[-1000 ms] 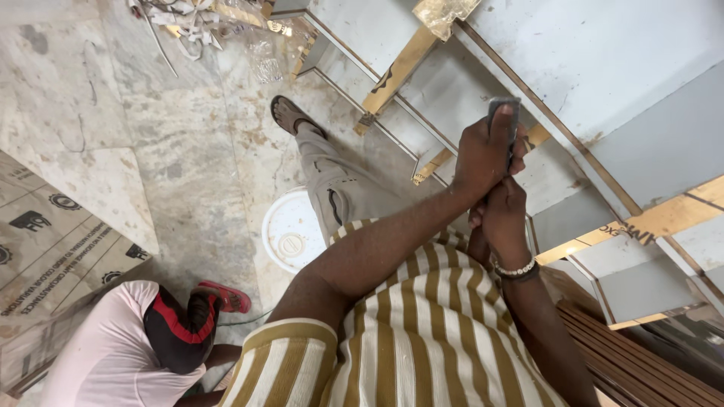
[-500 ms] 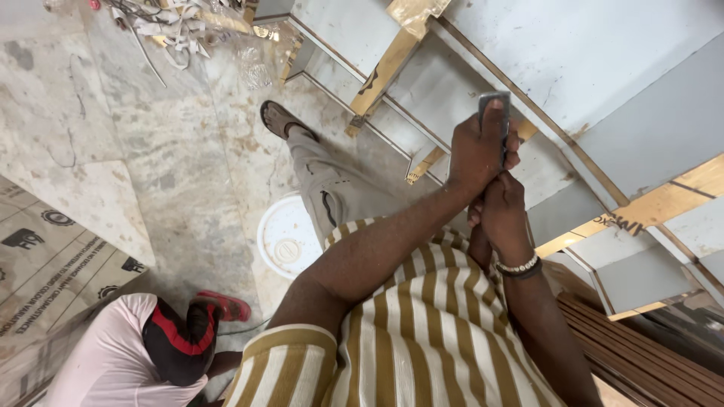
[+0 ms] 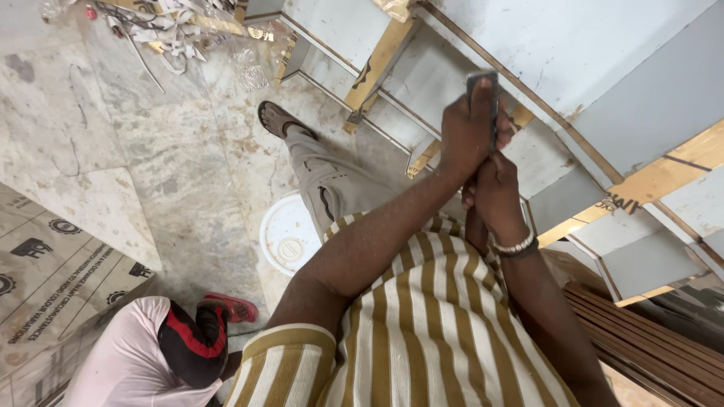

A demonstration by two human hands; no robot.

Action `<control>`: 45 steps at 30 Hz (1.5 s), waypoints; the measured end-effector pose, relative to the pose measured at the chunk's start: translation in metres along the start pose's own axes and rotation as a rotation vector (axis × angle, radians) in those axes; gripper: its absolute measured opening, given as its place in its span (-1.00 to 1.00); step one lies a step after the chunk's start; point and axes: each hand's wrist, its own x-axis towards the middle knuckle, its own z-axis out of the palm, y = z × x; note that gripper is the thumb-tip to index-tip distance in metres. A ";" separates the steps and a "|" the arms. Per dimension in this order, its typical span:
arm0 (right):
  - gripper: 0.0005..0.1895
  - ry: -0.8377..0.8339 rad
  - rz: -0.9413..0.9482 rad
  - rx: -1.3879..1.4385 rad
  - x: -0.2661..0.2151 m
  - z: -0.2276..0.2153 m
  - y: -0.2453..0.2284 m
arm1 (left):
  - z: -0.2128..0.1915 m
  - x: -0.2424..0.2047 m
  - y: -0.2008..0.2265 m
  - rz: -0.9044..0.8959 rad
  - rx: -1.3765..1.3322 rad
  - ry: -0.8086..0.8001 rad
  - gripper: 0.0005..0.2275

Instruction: The person uses a metal scraper to remove material from the edges and corners of a wooden cabinet structure. They repeatedly scrape the vertical and horizontal joints, occasionally pausing to wipe the surface with their hand.

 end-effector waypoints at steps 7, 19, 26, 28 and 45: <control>-0.76 -0.012 -0.006 -0.002 -0.005 -0.002 0.002 | -0.002 -0.014 0.003 -0.058 -0.041 -0.016 -0.54; -0.77 -0.040 0.032 -0.009 -0.006 -0.008 -0.002 | 0.000 -0.006 -0.001 -0.041 -0.037 0.040 -0.52; -0.74 -0.065 0.070 -0.044 -0.014 -0.009 -0.014 | 0.003 -0.012 0.000 -0.109 -0.048 0.010 -0.54; -0.76 -0.065 0.079 -0.055 -0.016 -0.011 -0.015 | 0.003 -0.012 0.000 -0.109 -0.053 0.015 -0.55; -0.77 -0.008 0.058 -0.038 -0.020 -0.010 -0.002 | 0.006 -0.031 0.004 -0.072 -0.034 -0.022 -0.57</control>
